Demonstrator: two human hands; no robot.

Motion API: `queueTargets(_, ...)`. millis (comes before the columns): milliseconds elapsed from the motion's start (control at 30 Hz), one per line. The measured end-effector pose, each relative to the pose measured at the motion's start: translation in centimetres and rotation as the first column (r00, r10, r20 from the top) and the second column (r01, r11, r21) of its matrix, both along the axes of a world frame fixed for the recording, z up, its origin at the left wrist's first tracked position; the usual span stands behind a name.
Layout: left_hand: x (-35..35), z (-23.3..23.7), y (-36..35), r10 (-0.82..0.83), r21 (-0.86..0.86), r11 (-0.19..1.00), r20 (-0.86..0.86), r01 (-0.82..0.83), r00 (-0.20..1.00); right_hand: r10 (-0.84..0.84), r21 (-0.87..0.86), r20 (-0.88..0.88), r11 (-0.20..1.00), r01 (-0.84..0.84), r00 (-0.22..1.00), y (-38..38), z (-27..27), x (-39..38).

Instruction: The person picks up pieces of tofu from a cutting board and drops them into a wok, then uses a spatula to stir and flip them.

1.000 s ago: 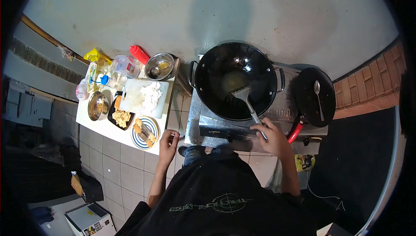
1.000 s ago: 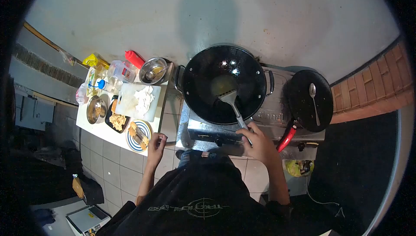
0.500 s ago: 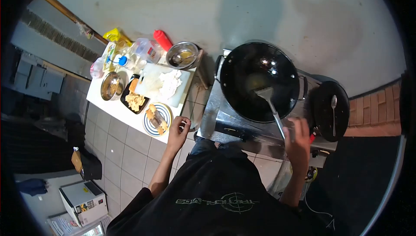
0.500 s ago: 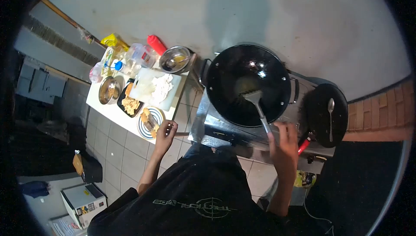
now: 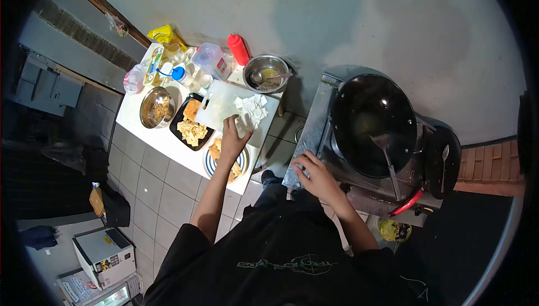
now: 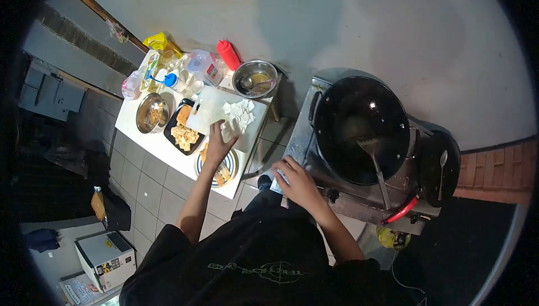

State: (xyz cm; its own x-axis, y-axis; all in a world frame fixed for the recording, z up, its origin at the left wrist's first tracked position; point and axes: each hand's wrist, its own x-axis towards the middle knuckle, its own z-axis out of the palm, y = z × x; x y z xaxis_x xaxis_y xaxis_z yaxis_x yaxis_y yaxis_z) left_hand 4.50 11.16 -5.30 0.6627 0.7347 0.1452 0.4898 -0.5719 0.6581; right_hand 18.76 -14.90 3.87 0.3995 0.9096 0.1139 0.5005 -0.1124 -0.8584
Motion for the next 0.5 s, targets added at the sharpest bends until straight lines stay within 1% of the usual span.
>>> queueTargets(33, 0.3, -0.4, 0.9, 0.003, -0.012, 1.000, 0.003, -0.003, 1.000, 0.035, -0.019, -0.025, 0.999, -0.035, 0.999, 1.7, -1.3, 0.0)
queueTargets(67, 0.5, -0.8, 1.7, -0.025, 0.018, 1.000, -0.053, 0.026, 0.998, 0.070, -0.037, -0.052, 0.997, -0.072, 0.996, 3.3, -2.5, 0.0)
queueTargets(100, 0.6, -1.3, 2.4, -0.051, 0.045, 0.997, -0.112, 0.057, 0.992, 0.075, -0.049, -0.052, 0.996, -0.078, 0.996, 5.1, -3.2, 0.1)
queueTargets(167, 0.1, -2.1, 2.8, -0.062, 0.017, 0.998, -0.131, 0.065, 0.989, 0.097, -0.116, -0.031, 0.988, -0.100, 0.995, 9.1, -4.3, 0.2)
queueTargets(200, -0.2, -2.4, 2.8, -0.075, 0.033, 0.996, -0.158, 0.081, 0.985, 0.099, -0.126, -0.037, 0.987, -0.103, 0.994, 11.1, -5.2, 0.3)
queueTargets(233, -0.3, -2.3, 2.9, -0.088, 0.053, 0.994, -0.181, 0.099, 0.980, 0.082, -0.089, 0.007, 0.993, -0.081, 0.997, 13.1, -6.1, 0.6)
queueTargets(267, -0.6, -2.2, 2.9, -0.106, 0.027, 0.993, -0.196, 0.113, 0.975, 0.063, -0.052, 0.051, 0.997, -0.060, 0.997, 15.1, -6.9, 0.9)
queueTargets(300, -0.9, -2.3, 3.0, -0.107, 0.017, 0.993, -0.199, 0.113, 0.974, 0.064, -0.061, 0.047, 0.996, -0.061, 0.997, 17.1, -7.7, 1.2)
queueTargets(367, -1.6, -2.7, 2.9, -0.122, 0.087, 0.986, -0.175, 0.139, 0.977, -0.021, -0.079, 0.230, 0.996, 0.040, 0.973, 20.1, -9.0, 1.4)
queueTargets(400, -1.8, -2.7, 2.9, -0.131, 0.076, 0.986, -0.187, 0.147, 0.974, -0.020, -0.087, 0.233, 0.995, 0.041, 0.972, 21.0, -9.3, 1.3)
queueTargets(467, -2.1, -2.5, 3.1, -0.147, 0.068, 0.984, -0.186, 0.162, 0.971, -0.054, -0.176, 0.386, 0.975, 0.132, 0.921, 22.6, -9.6, 1.3)
queueTargets(500, -2.2, -2.5, 3.2, -0.161, 0.064, 0.982, -0.191, 0.176, 0.968, -0.053, -0.176, 0.393, 0.975, 0.132, 0.918, 23.0, -10.2, 1.3)
